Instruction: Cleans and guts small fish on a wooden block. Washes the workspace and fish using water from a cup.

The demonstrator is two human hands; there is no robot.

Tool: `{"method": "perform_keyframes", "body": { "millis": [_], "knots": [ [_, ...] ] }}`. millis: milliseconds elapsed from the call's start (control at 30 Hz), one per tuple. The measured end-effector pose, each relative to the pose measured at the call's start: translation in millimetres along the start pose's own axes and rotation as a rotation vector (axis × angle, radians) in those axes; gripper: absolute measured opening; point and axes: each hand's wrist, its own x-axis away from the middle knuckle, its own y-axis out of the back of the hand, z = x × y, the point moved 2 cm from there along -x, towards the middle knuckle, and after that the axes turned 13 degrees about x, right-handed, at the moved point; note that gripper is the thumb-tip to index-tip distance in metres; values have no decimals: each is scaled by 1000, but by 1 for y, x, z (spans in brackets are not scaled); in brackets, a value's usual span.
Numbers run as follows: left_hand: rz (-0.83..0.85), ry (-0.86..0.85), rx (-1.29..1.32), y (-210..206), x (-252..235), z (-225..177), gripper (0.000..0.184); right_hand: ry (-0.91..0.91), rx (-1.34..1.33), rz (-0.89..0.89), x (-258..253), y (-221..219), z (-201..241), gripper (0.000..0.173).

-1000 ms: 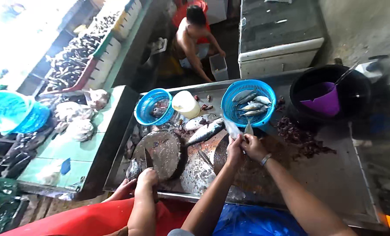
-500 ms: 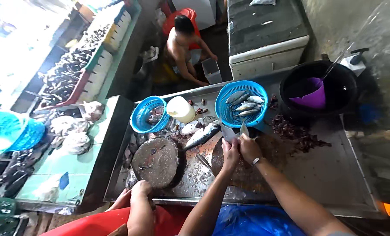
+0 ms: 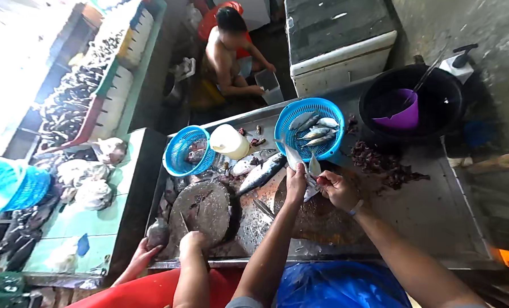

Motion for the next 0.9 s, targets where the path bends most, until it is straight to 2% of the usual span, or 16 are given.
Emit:
{"method": "perform_keyframes", "body": {
  "millis": [100, 167, 200, 267, 300, 333, 367, 400, 467, 533, 600, 667, 800, 867, 900],
  "knots": [
    [-27, 5, -154, 20, -16, 4, 55, -18, -127, -156, 14, 20, 19, 21],
    [-32, 25, -222, 38, -28, 6, 56, 19, -87, -266, 20, 50, 31, 22],
    [-20, 45, -249, 45, -29, 4, 55, 43, 32, -322, 22, 67, 32, 21],
    [2, 71, -291, 49, -28, -3, 51, 3, 592, -371, 22, 104, 16, 18],
    [19, 80, -304, 49, -24, -5, 50, -169, 866, -277, 19, 117, 0, 17],
    [37, 89, -313, 48, -19, -6, 47, -392, 954, -134, 17, 123, -21, 29],
    [65, 92, -311, 43, -13, -9, 44, -501, 935, -59, 16, 123, -40, 41],
    [100, 84, -300, 35, -11, -14, 42, -490, 893, -54, 12, 118, -46, 44],
    [167, 82, -262, 21, -3, -20, 39, -289, 708, -85, 5, 88, -39, 40],
    [212, 116, -204, 11, 9, -18, 40, -171, 405, -11, 4, 42, -28, 42],
    [232, 141, -113, -3, 13, -18, 39, -126, 144, 81, -6, 2, -27, 44],
    [200, 172, -37, -11, 15, -16, 35, -172, 19, 116, -11, -25, -31, 32],
    [129, 218, 16, 5, 6, -14, 35, -268, -300, 92, -14, -38, -33, 23],
    [149, 231, -18, 14, 9, -17, 34, -281, -273, 143, -16, -32, -34, 21],
    [178, 226, -55, 16, 12, -19, 35, -293, -272, 225, -17, -31, -35, 29]
  ]
}}
